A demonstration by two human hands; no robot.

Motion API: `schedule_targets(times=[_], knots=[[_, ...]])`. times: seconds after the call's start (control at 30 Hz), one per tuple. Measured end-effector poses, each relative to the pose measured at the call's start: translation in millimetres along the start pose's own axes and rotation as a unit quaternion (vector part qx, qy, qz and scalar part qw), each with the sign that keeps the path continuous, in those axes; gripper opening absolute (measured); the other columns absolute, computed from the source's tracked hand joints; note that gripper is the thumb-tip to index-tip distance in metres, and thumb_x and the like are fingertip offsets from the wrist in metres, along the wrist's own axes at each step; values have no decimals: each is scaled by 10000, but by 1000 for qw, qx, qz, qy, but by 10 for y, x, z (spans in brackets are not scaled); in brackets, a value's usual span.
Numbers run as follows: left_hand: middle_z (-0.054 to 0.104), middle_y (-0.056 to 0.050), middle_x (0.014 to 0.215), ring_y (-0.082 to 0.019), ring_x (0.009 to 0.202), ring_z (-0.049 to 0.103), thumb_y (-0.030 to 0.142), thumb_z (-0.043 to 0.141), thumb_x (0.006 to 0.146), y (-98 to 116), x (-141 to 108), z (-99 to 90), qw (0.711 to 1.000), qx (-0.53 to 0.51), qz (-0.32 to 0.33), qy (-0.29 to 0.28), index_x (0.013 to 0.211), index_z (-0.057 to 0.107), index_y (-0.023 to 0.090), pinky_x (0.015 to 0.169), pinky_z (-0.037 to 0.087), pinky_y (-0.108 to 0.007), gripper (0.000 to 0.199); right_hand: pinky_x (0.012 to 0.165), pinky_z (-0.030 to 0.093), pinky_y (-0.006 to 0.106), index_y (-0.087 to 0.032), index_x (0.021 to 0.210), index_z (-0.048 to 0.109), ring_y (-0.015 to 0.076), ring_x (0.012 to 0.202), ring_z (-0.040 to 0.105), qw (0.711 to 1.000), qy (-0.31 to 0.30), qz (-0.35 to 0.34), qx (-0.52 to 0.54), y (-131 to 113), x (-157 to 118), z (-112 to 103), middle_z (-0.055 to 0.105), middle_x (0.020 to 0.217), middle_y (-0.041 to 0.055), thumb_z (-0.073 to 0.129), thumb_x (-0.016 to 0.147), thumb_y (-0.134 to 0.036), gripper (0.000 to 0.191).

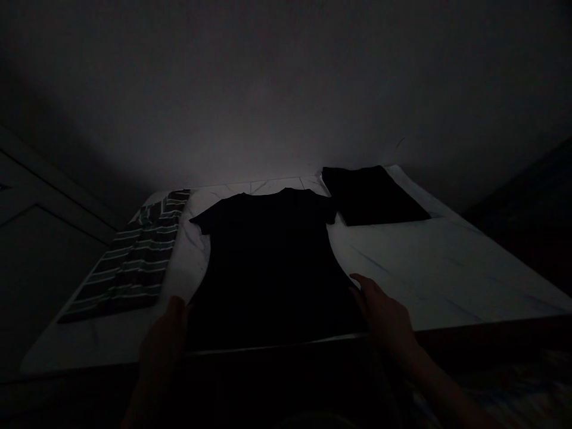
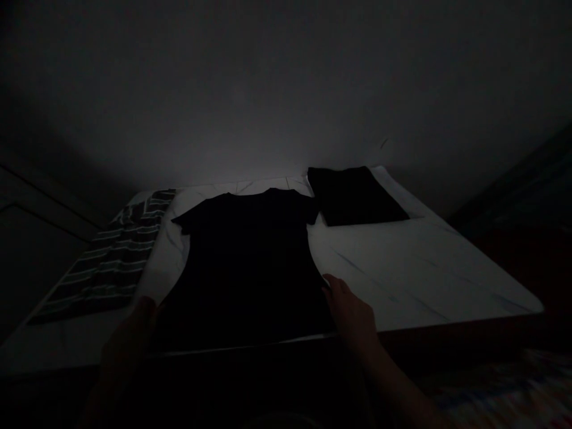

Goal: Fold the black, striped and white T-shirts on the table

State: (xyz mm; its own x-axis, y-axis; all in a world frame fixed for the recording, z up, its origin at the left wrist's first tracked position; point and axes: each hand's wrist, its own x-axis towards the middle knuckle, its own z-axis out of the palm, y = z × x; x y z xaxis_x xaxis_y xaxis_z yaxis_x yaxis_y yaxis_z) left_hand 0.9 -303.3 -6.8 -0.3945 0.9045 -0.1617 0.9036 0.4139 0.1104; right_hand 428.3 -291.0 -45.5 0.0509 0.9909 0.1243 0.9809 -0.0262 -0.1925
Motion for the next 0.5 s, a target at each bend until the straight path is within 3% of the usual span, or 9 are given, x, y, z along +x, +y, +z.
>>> schedule_targets(times=[0.13, 0.2, 0.33, 0.43, 0.5], knots=[[664, -29, 685, -243, 651, 671, 423, 331, 1007, -8, -93, -14, 999, 32, -13, -22, 892, 454, 255, 522, 331, -271, 239, 441, 431, 261, -270, 1266, 576, 187, 659, 684, 999, -19, -12, -37, 17, -70, 18, 690, 1108, 74, 369, 1003, -338, 341], [697, -60, 810, -249, 722, 681, 396, 359, 996, 6, -111, -10, 999, 51, 7, 10, 911, 484, 246, 574, 398, -295, 213, 460, 463, 285, -251, 1281, 572, 212, 693, 681, 998, -11, -28, -47, 32, -72, 26, 679, 1060, 93, 363, 1002, -324, 356], [690, -139, 1100, -291, 1012, 647, 330, 460, 942, 183, -8, 1, 977, 46, 153, 140, 1052, 577, 203, 895, 486, -402, 204, 783, 573, 413, -214, 1292, 590, 281, 985, 666, 991, 23, -130, -21, -11, 122, 41, 652, 1176, 155, 406, 971, -271, 374], [596, -151, 1359, -297, 1256, 549, 339, 468, 940, 466, 172, 75, 950, 1, 263, 170, 1232, 563, 187, 1075, 424, -459, 343, 1014, 493, 481, -209, 1375, 548, 294, 1229, 574, 977, 29, -209, 12, -217, 458, 82, 544, 1416, 154, 413, 981, -306, 428], [454, -147, 1522, -303, 1401, 424, 351, 447, 952, 635, 298, 186, 932, -16, 314, 183, 1355, 501, 172, 1138, 375, -495, 445, 1110, 409, 498, -204, 1449, 485, 299, 1393, 427, 967, 25, -254, 22, -392, 706, 139, 412, 1551, 134, 415, 993, -357, 487]])
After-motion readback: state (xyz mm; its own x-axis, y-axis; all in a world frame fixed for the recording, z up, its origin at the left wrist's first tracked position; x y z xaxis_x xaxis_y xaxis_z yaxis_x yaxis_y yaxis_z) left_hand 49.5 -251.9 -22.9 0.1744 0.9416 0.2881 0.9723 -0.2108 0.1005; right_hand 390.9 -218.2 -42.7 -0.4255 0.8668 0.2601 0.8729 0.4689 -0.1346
